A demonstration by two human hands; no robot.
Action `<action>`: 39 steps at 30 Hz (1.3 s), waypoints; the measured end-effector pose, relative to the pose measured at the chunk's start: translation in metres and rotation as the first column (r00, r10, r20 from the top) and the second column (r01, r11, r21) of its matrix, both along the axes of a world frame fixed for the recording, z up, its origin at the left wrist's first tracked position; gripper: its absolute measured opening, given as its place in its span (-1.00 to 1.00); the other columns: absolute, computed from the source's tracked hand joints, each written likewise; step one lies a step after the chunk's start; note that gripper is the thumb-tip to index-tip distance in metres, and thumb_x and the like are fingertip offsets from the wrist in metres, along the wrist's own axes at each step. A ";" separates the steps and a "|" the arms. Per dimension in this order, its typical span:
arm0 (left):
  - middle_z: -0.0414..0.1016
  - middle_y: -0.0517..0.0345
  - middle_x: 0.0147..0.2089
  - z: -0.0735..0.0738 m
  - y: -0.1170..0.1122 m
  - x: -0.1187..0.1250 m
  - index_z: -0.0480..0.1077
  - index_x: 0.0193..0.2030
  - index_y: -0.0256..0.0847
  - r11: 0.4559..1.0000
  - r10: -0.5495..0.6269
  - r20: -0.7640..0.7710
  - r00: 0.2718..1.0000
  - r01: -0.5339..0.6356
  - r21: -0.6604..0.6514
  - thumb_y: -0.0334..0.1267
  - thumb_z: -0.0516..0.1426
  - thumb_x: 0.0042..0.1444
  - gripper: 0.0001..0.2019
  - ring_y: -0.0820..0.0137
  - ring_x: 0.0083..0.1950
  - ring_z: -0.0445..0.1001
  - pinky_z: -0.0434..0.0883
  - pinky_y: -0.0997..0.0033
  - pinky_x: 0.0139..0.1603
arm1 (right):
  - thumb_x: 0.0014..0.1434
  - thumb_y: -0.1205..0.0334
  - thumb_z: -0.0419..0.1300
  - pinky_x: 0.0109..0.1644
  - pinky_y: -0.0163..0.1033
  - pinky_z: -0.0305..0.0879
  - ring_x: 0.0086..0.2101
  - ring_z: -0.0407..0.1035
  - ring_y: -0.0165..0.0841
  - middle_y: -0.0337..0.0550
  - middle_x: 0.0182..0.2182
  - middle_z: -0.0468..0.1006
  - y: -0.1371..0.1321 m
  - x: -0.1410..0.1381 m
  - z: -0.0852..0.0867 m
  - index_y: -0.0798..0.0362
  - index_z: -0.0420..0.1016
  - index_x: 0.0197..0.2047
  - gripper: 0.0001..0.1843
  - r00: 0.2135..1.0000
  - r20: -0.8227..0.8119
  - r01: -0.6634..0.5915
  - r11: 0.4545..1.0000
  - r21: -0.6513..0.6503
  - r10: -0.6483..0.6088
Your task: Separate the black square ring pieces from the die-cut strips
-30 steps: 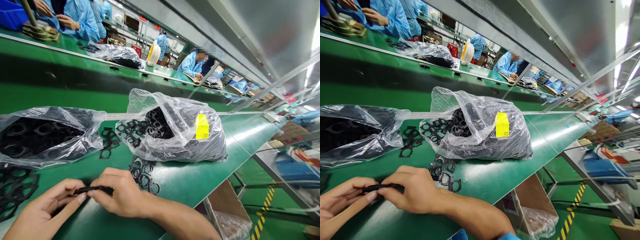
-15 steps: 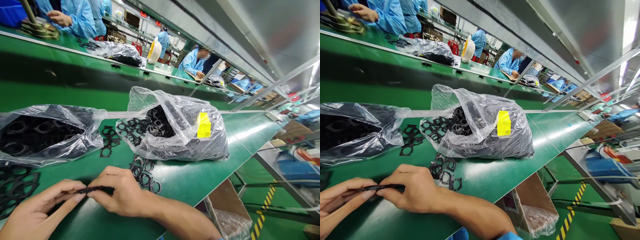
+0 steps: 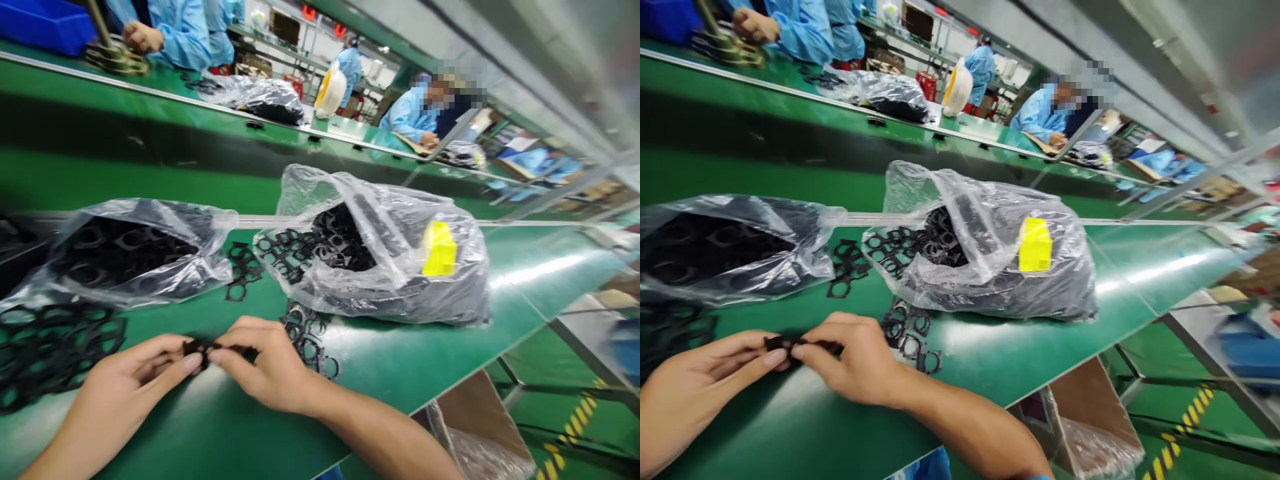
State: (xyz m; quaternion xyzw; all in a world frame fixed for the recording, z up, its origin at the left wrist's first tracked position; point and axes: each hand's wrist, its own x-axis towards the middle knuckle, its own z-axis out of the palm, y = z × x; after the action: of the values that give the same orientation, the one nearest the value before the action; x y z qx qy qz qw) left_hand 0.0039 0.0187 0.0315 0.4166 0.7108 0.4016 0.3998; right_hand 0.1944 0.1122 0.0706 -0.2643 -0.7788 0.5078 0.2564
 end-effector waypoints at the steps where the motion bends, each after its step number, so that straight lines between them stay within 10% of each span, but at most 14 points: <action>1: 0.70 0.06 -0.38 0.009 0.003 0.003 0.61 -0.33 -0.21 1.000 0.013 0.080 0.997 -0.013 0.003 0.22 0.33 -0.09 -0.52 0.21 -0.38 0.67 0.59 0.43 -0.40 | 0.35 0.22 0.23 -0.20 -0.34 0.37 -0.35 0.46 -0.39 -0.17 -0.39 0.58 0.001 -0.001 0.002 0.10 0.64 -0.26 -0.80 1.000 0.012 0.015 1.000 0.011 -0.015; 6: 0.62 0.10 -0.46 0.031 0.015 0.005 0.54 -0.40 -0.23 0.998 0.036 0.222 0.974 -0.045 0.035 0.07 0.30 0.05 -0.65 0.30 -0.38 0.61 0.53 0.43 -0.31 | 0.38 0.28 0.16 -0.27 -0.31 0.29 -0.38 0.41 -0.37 -0.20 -0.47 0.51 0.010 -0.008 0.006 0.07 0.53 -0.41 -0.70 0.998 0.064 0.026 0.999 0.035 -0.028; 39: 0.67 0.09 -0.41 0.027 0.014 -0.002 0.58 -0.36 -0.27 0.994 -0.102 0.468 0.878 0.071 0.083 0.00 0.34 0.09 -0.68 0.34 -0.35 0.61 0.48 0.41 -0.25 | 0.39 0.25 0.18 -0.28 -0.26 0.30 -0.40 0.43 -0.34 -0.16 -0.46 0.55 0.016 -0.012 0.003 0.06 0.59 -0.39 -0.70 0.998 0.051 -0.044 0.998 -0.042 0.046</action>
State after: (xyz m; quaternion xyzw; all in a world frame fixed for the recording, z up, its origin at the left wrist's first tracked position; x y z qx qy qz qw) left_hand 0.0019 0.0331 0.0586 0.3503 0.5597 0.4950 0.5648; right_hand 0.1820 0.1280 0.0732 -0.2652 -0.7805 0.5220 0.2191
